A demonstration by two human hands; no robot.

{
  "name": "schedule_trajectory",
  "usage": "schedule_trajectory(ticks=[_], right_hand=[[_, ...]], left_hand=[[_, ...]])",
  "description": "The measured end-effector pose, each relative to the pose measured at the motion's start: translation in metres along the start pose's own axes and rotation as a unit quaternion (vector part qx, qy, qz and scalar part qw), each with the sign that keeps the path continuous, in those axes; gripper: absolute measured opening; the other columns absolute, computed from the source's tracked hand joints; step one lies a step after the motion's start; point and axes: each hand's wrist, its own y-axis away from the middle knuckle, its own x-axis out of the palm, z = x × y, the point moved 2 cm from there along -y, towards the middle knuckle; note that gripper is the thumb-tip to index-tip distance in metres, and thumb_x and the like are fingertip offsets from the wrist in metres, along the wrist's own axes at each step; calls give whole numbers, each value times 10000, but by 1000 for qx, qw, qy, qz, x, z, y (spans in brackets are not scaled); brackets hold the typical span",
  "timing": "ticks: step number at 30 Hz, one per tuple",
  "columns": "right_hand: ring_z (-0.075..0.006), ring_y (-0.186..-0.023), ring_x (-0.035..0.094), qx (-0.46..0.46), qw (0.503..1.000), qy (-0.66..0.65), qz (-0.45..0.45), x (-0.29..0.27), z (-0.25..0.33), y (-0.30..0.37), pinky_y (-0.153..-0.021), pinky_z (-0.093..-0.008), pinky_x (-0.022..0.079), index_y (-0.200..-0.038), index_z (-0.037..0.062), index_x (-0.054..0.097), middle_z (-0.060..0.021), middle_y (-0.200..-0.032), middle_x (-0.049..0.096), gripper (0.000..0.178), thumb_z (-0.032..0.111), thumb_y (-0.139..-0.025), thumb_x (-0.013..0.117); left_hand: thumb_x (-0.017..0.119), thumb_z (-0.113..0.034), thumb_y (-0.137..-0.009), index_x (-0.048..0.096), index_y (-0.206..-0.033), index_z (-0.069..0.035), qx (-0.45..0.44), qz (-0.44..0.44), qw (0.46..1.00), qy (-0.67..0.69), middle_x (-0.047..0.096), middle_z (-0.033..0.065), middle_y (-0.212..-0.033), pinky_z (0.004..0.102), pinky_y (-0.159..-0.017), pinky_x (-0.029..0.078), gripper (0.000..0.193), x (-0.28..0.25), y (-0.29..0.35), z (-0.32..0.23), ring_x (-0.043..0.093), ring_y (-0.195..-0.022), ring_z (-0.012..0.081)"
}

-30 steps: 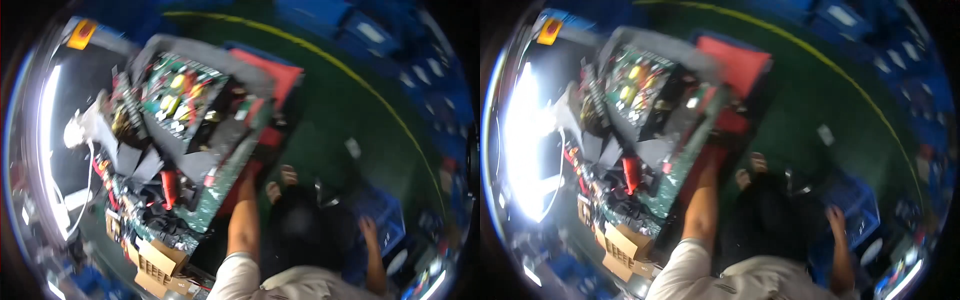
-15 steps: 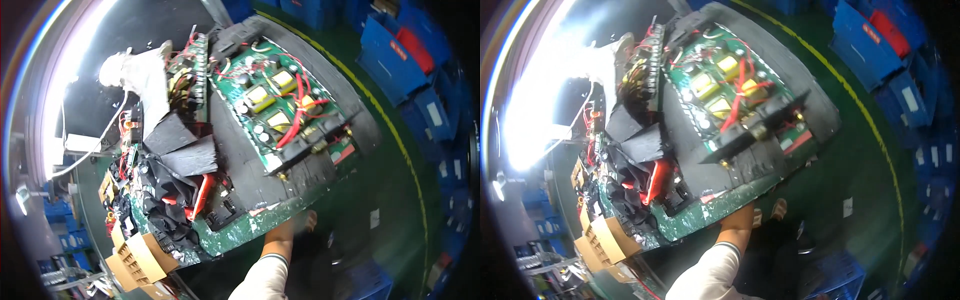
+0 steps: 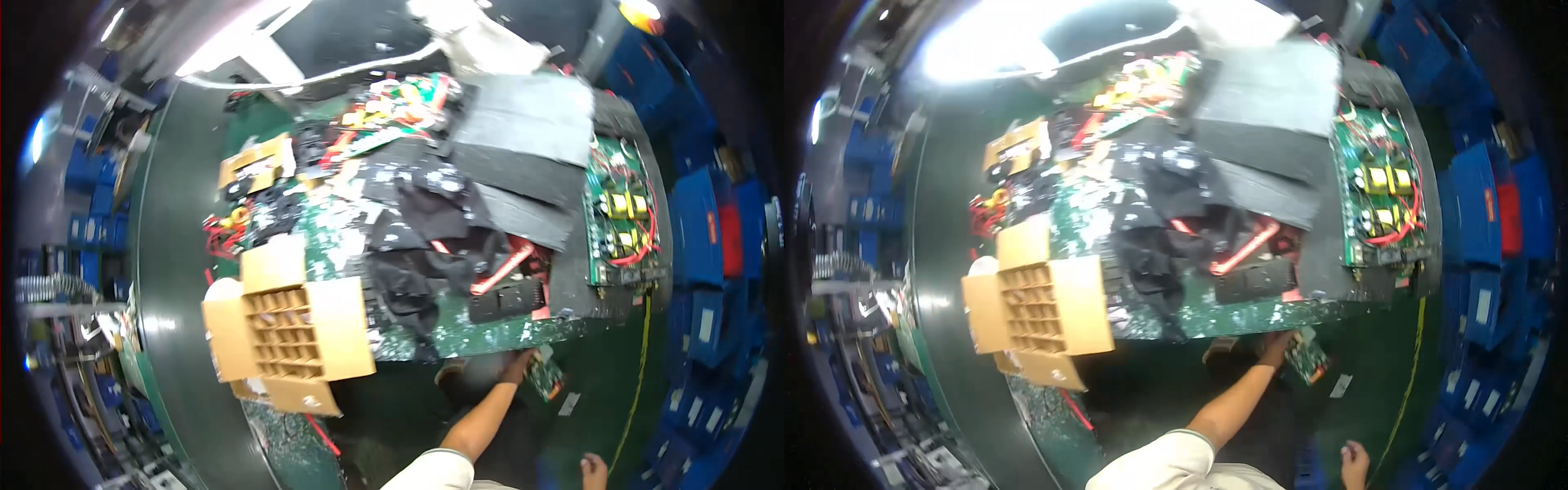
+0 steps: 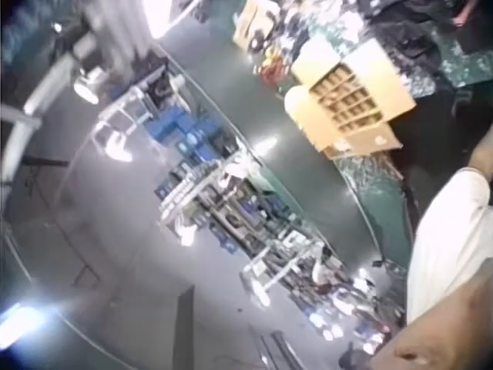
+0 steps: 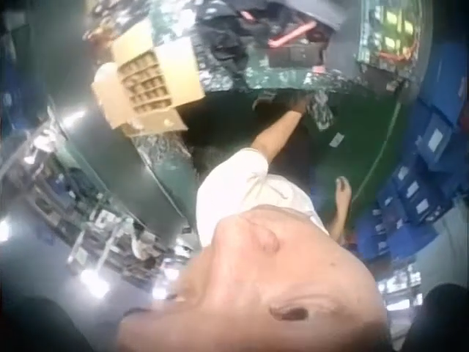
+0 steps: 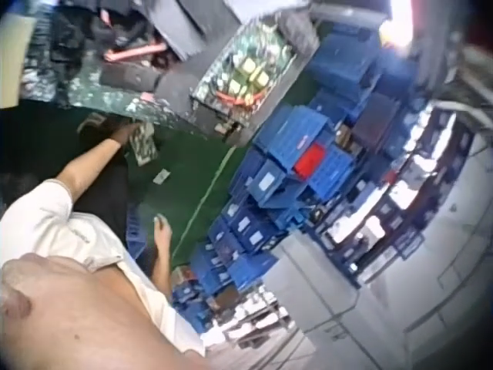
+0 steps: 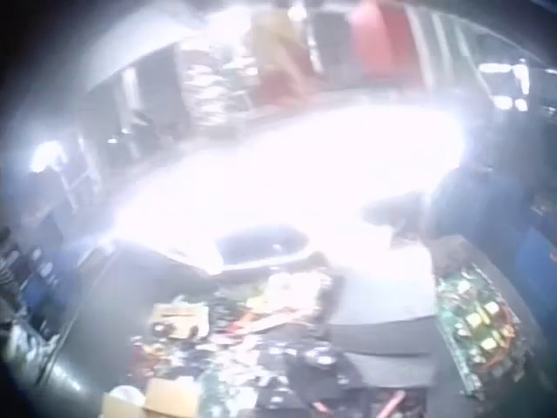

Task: Assembling electronic components by applying thermal paste and connecting circuit boards, followed by moving parts to a packaging area.

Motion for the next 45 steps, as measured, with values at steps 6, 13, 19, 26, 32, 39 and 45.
schedule_trajectory(ticks=[6, 13, 19, 26, 32, 39, 45], right_hand=[[-200, -983, 604, -135, 982, -116, -70, -48, 76, -14, -858, -289, 474, -1137, -43, 567, -137, -1046, 618, 350, 49, -808, 645], [-347, -1156, 540, -77, 996, 41, -3, -25, 129, 17, -981, -391, 432, -1311, -37, 447, -230, -1277, 529, 820, 322, -662, 796], [-235, -966, 602, -130, 991, 11, 34, 4, 172, 59, -848, -331, 473, -1267, 23, 511, -151, -1092, 633, 649, 248, -720, 777], [-220, -1046, 592, -84, 991, -79, 64, 9, 195, 93, -894, -354, 466, -1292, 20, 497, -168, -1109, 625, 693, 269, -713, 786], [-209, -1031, 578, -130, 977, -147, 86, 31, 187, 88, -884, -333, 469, -1300, 0, 470, -139, -1151, 599, 704, 263, -731, 790], [-234, -1091, 571, -104, 985, -118, 76, 21, 223, 99, -930, -335, 442, -1308, -19, 447, -172, -1194, 586, 706, 235, -733, 768], [-249, -1077, 583, -187, 971, -133, 72, 38, 221, 82, -919, -339, 445, -1292, -21, 465, -186, -1172, 599, 688, 226, -724, 763]], left_hand=[[809, -259, -721, 602, -1037, -40, -234, 11, 926, 296, 650, 78, -949, 395, -711, 565, 438, 24, 180, -18, 657, -826, 209], [812, -209, -701, 592, -1025, -44, -206, 107, 959, 165, 657, 70, -892, 346, -668, 559, 425, 27, 300, -116, 658, -776, 185], [774, -140, -748, 585, -1043, -84, -79, 163, 966, 187, 642, 21, -905, 314, -657, 532, 356, 23, 346, -170, 637, -794, 150], [768, -101, -754, 512, -1152, -87, 7, 173, 982, 77, 616, 37, -1032, 315, -747, 518, 474, 13, 358, -175, 614, -931, 157], [771, -54, -730, 419, -1218, -71, 69, 177, 980, 56, 601, 64, -1061, 324, -786, 515, 602, -1, 376, -206, 615, -948, 179], [794, -70, -705, 400, -1260, -95, 96, 178, 979, 10, 599, 74, -1085, 337, -804, 507, 680, -1, 369, -223, 604, -989, 194], [789, -69, -713, 372, -1270, -102, 178, 175, 968, 27, 605, 71, -1078, 327, -754, 518, 696, -17, 370, -231, 614, -965, 191]])
